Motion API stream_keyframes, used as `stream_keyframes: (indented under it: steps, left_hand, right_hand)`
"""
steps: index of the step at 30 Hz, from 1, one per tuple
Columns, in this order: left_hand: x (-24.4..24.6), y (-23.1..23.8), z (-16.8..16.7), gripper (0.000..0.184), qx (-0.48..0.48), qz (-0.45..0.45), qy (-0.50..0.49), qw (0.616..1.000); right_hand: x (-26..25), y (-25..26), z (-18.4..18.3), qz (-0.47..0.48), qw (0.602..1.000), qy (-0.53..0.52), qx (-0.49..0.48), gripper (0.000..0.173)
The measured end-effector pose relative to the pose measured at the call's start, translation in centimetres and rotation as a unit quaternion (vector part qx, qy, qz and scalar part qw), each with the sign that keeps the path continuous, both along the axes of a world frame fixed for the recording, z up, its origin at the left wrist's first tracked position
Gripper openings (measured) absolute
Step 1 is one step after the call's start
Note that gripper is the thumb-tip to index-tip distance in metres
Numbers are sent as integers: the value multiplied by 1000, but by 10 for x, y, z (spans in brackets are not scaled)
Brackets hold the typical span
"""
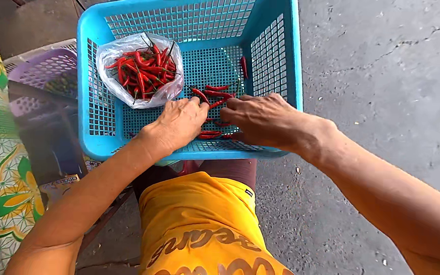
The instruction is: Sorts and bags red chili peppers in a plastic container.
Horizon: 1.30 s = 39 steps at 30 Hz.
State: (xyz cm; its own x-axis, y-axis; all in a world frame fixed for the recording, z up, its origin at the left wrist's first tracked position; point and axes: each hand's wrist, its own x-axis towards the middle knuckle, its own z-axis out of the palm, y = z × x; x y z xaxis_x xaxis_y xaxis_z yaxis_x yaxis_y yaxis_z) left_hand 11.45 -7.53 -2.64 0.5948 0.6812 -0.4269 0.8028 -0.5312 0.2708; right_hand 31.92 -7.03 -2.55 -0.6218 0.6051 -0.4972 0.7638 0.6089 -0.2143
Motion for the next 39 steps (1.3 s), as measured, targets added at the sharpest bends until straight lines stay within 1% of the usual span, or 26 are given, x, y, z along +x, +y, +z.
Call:
stream_keyframes:
  steps: [4, 6, 8, 9, 13, 19, 22, 24, 26, 28, 31, 32, 34, 36, 37, 39]
  left_hand:
    - [8, -1, -11, 23, 11, 0, 24, 1000]
    - [11, 0, -9, 25, 2, 10, 36, 999]
    - [10, 3, -9, 27, -19, 23, 34, 999]
    - [8, 4, -9, 28, -30, 30, 25, 999]
    - [2, 3, -13, 25, -45, 42, -11, 998]
    - [0, 0, -9, 18, -30, 30, -13, 999]
    - [-7, 2, 5, 15, -20, 42, -34, 998]
    - [-18, 6, 21, 12, 11, 53, -66, 996]
    - [-36, 14, 41, 11, 58, 73, -85, 992]
    - [-53, 24, 59, 16, 120, 98, -63, 986]
    - [-59, 30, 72, 35, 163, 145, -16, 976]
    - [-54, 29, 71, 36, 176, 152, -24, 972]
    - [-39, 22, 62, 27, 187, 136, -71, 970]
    - [-19, 11, 49, 19, 140, 98, -96, 981]
    - [-8, 5, 42, 19, 108, 73, -83, 988]
    - [10, -4, 24, 24, 61, 23, -30, 997]
  right_hand:
    - [0, 7, -2, 2, 999, 0, -41, 33]
    - [1, 11, -4, 1, 998, 6, -63, 29]
    - [4, 13, -10, 2, 998, 21, -54, 21]
    - [4, 12, -12, 1, 999, 24, -47, 21]
    - [3, 5, -16, -6, 1000, 30, -8, 26]
    - [4, 7, -11, -13, 999, 6, -49, 36]
    - [7, 8, -14, -14, 999, 23, -47, 35]
    - [11, 8, -17, -16, 998, 46, -31, 27]
    - [12, 9, -18, -22, 998, 50, -31, 24]
    - [13, 10, -18, -23, 998, 51, -29, 26]
    - [9, 9, -16, -19, 999, 35, -29, 30]
    - [7, 9, -15, -20, 999, 33, -26, 28]
    - [4, 11, -15, -29, 999, 27, -19, 23]
    - [5, 13, -18, -46, 998, 45, 14, 17]
    - [6, 14, -19, -54, 996, 55, 34, 15]
    - [8, 17, -21, -57, 995, 62, 60, 16]
